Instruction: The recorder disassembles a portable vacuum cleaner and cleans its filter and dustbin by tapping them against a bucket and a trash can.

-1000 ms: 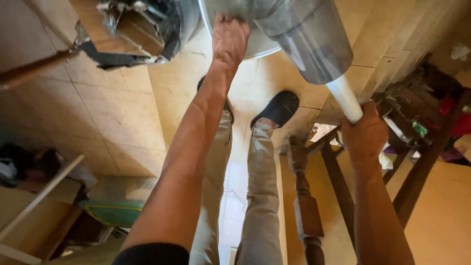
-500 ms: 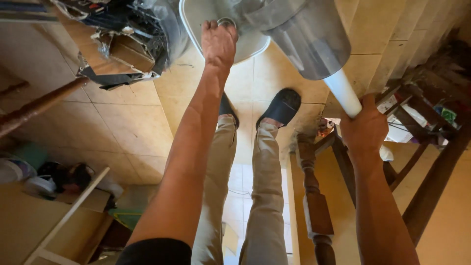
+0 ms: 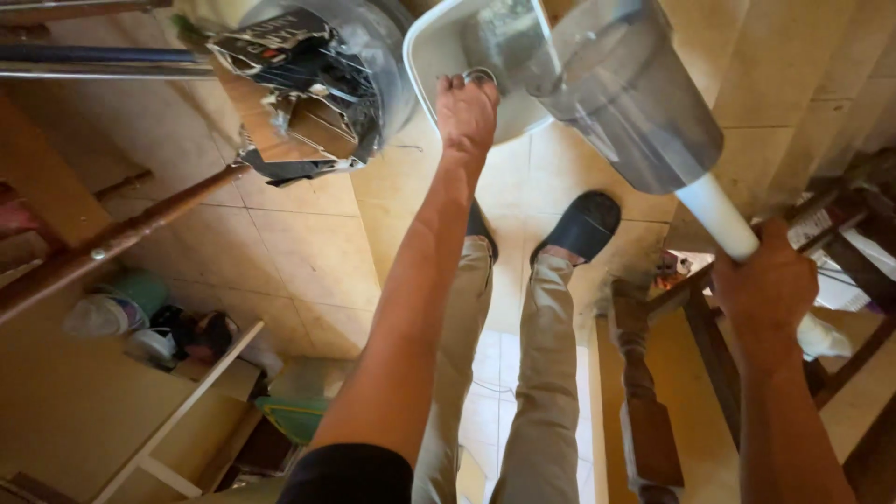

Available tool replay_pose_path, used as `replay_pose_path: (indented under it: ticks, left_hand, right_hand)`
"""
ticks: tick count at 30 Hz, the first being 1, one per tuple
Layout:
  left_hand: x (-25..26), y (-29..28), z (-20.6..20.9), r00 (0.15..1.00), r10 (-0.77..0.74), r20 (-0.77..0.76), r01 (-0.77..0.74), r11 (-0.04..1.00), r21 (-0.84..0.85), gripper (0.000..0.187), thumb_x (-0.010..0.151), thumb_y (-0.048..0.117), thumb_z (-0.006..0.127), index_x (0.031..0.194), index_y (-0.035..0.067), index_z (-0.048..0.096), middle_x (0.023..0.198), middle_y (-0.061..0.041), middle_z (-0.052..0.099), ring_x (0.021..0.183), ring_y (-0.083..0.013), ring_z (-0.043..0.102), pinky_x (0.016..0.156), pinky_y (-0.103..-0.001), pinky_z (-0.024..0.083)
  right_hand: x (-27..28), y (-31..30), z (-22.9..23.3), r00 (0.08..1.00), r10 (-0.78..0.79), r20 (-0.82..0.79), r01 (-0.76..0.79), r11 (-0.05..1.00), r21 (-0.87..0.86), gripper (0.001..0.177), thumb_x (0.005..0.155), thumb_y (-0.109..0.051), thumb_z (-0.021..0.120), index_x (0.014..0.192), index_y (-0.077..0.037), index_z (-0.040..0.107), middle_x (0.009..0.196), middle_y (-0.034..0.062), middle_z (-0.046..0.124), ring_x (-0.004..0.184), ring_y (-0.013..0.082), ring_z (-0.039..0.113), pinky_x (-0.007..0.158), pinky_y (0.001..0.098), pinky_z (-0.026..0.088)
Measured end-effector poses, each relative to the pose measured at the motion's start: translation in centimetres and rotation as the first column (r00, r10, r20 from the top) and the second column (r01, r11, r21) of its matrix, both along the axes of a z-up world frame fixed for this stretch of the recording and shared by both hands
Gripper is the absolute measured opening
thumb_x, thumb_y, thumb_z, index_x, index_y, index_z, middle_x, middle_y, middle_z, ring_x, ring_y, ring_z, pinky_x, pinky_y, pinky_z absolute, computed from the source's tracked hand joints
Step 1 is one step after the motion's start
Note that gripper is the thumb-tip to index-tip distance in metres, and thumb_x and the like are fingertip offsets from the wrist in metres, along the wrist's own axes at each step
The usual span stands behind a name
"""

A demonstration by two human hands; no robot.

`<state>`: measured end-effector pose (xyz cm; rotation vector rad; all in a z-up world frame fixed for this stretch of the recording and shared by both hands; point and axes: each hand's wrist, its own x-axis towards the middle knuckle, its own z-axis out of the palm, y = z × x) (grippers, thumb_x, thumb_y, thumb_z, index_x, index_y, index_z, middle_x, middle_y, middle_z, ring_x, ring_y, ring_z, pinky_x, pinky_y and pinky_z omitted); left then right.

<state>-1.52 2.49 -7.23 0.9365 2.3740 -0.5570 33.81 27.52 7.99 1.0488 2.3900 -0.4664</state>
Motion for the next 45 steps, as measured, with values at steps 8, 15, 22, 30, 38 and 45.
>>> replay_pose_path:
  ticks: [8,15,22,30,38,45]
  left_hand:
    - [0.0,0.5,1.5,1.000,-0.006,-0.023,0.008,0.998,0.064,0.020,0.089,0.018,0.057,0.101,0.017,0.073,0.099,-0.007,0.075,0.107,-0.0271,0.066,0.097,-0.043,0.041]
    - [0.4,1.2,2.4,1.000,0.027,-0.004,-0.027,0.998,0.053,0.017,0.093,0.018,0.058,0.100,0.017,0.074,0.098,-0.008,0.076,0.109,-0.0268,0.066,0.101,-0.044,0.040]
    - [0.9,1.1,1.9,0.999,0.035,0.041,-0.035,0.999,-0.012,0.017,0.096,0.017,0.057,0.101,0.016,0.074,0.099,-0.009,0.076,0.111,-0.0269,0.066,0.100,-0.042,0.041]
    - [1.0,0.2,1.3,0.998,0.062,-0.001,-0.062,0.996,0.068,0.018,0.091,0.016,0.059,0.100,0.017,0.074,0.100,-0.009,0.076,0.105,-0.0281,0.067,0.100,-0.045,0.042]
    - [0.9,-1.4,0.0,0.996,0.092,-0.002,-0.090,0.986,0.137,0.015,0.087,0.015,0.061,0.091,0.017,0.076,0.094,-0.009,0.077,0.106,-0.0295,0.068,0.101,-0.045,0.042]
    - [-0.2,-1.7,2.5,0.985,0.170,0.028,-0.172,0.956,0.236,0.011,0.089,0.019,0.069,0.091,0.012,0.077,0.091,-0.016,0.076,0.100,-0.0324,0.071,0.099,-0.047,0.046]
  right_hand:
    - [-0.3,-0.2,0.8,1.000,-0.004,-0.006,0.004,1.000,0.013,0.032,0.094,-0.028,0.084,0.108,-0.005,0.066,0.087,0.0191,0.074,0.081,0.0403,0.073,0.075,0.0498,0.059]
    - [-2.2,-0.7,1.7,0.996,-0.076,0.043,0.076,0.997,-0.017,0.035,0.093,-0.028,0.082,0.113,-0.004,0.065,0.090,0.0207,0.074,0.077,0.0391,0.073,0.070,0.0493,0.059]
    - [-2.4,-0.7,1.6,0.996,-0.086,0.015,0.087,0.996,-0.017,0.034,0.091,-0.027,0.082,0.111,-0.004,0.066,0.089,0.0216,0.073,0.079,0.0410,0.073,0.071,0.0505,0.058]
    - [-1.4,-0.6,1.4,0.996,-0.077,-0.046,0.077,0.997,-0.014,0.029,0.093,-0.025,0.082,0.105,-0.004,0.065,0.088,0.0207,0.073,0.078,0.0411,0.073,0.073,0.0501,0.059]
    - [-0.6,-0.4,1.3,0.996,-0.052,-0.079,0.052,0.999,0.003,0.030,0.094,-0.027,0.082,0.103,-0.004,0.065,0.086,0.0204,0.072,0.077,0.0421,0.071,0.072,0.0512,0.057]
    - [-0.2,-0.1,0.7,0.991,-0.071,-0.111,0.071,0.997,-0.001,0.029,0.093,-0.026,0.082,0.102,-0.005,0.065,0.088,0.0198,0.072,0.079,0.0433,0.070,0.073,0.0516,0.056]
